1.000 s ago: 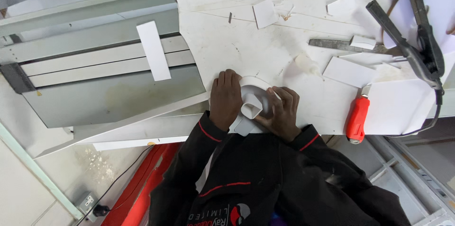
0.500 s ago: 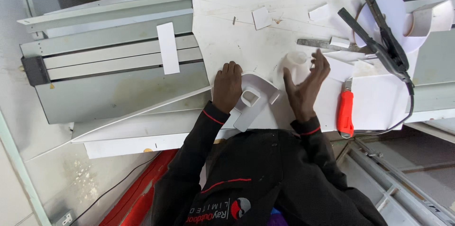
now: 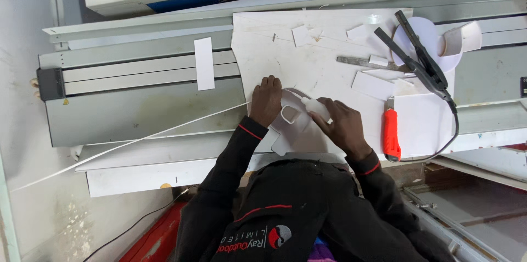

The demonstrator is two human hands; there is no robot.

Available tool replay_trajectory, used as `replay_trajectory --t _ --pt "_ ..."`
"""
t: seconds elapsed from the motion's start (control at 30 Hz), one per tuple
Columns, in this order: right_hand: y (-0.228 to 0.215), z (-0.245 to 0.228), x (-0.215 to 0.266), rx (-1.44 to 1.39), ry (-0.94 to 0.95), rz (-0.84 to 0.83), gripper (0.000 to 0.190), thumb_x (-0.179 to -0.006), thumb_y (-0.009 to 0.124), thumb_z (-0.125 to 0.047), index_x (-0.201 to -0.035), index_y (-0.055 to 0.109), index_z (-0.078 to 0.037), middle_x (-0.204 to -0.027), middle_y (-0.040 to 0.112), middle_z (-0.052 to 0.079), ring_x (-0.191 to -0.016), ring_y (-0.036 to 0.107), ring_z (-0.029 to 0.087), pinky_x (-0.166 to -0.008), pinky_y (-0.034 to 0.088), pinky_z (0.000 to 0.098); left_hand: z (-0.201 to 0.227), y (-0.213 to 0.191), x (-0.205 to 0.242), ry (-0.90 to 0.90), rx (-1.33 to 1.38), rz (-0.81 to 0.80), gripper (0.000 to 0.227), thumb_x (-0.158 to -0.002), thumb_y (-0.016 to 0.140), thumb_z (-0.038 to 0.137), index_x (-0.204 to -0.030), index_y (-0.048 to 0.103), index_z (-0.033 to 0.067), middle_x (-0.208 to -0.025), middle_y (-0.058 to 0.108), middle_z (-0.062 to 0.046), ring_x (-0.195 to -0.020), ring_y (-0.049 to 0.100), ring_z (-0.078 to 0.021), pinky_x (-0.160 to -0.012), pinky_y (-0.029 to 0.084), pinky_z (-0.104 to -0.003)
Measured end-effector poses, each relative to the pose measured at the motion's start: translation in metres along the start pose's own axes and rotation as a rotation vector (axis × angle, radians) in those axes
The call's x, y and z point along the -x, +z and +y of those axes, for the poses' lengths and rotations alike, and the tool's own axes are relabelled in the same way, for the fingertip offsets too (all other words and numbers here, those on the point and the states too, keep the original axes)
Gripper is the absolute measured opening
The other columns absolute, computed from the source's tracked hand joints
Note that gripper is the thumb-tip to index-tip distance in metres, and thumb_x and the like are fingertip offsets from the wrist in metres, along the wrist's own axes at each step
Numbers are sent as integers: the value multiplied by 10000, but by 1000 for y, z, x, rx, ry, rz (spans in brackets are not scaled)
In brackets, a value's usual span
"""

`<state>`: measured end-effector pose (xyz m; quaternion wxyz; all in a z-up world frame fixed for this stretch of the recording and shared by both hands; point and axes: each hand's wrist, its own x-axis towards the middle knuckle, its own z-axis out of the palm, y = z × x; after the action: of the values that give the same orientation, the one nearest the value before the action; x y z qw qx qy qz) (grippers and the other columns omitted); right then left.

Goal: The person assembles a white letter-shaped sign by hand, aligning and pressing its edges together on a workbench. They then use a hot glue gun to apply adhesive along the seams and secure the pieces. The finished letter is placed on the workbench alongside other similar letters.

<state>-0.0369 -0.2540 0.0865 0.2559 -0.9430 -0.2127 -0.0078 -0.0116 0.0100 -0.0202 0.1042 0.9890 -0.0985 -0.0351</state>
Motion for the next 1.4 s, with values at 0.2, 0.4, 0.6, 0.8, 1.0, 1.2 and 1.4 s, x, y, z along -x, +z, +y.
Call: replay_trajectory --t 0.2,0.4,0.6,0.8,1.0,1.2,1.4 --pt "25 -8 10 47 -69 103 431 -1086 778 -572 -1092 729 -143 -662 704 44 -668 785 255 -586 594 327 3 -6 4 13 -75 35 175 -1005 745 160 -1089 630 60 -1025 598 -72 -1008 681 -278 -751 601 -432" --pt "53 -11 -11 105 -224 165 344 -1066 843 -453 -1075 778 -115 -732 753 76 -711 799 267 -590 599 357 5 -13 6 17 -86 45 183 -967 752 137 -1085 638 57 -1019 605 -70 -1008 683 -269 -750 612 -429" --pt "61 -8 -16 90 -277 176 319 -1043 868 -400 -1094 814 -90 -790 792 128 -740 804 291 -583 600 370 8 -32 5 3 -29 -20 191 -940 728 59 -1101 626 48 -1034 603 -89 -1022 677 -291 -777 608 -441" --pt "67 -1 -9 111 -264 208 307 -1025 881 -390 -1080 841 -90 -844 815 139 -755 805 297 -577 594 374 6 -24 4 7 -10 -18 173 -952 687 33 -1116 634 29 -1037 603 -95 -1007 680 -283 -764 611 -437" --pt "73 5 -14 77 -343 213 276 -1002 897 -344 -1088 833 -90 -877 822 151 -778 804 310 -585 595 377 4 -17 2 15 -83 19 166 -935 689 44 -1090 630 53 -1003 588 -69 -978 671 -257 -738 598 -404" --pt "67 6 -8 84 -301 198 302 -995 895 -361 -1057 853 -68 -864 832 178 -757 813 321 -564 587 372 5 -12 3 16 -105 44 177 -920 720 73 -1075 635 71 -997 591 -48 -978 675 -241 -728 603 -401" --pt "65 12 10 72 -315 224 307 -945 913 -366 -1097 854 -105 -860 817 131 -745 792 296 -580 582 354 5 -22 3 2 25 -15 169 -949 680 25 -1109 630 38 -1019 596 -84 -1003 667 -293 -765 599 -458"
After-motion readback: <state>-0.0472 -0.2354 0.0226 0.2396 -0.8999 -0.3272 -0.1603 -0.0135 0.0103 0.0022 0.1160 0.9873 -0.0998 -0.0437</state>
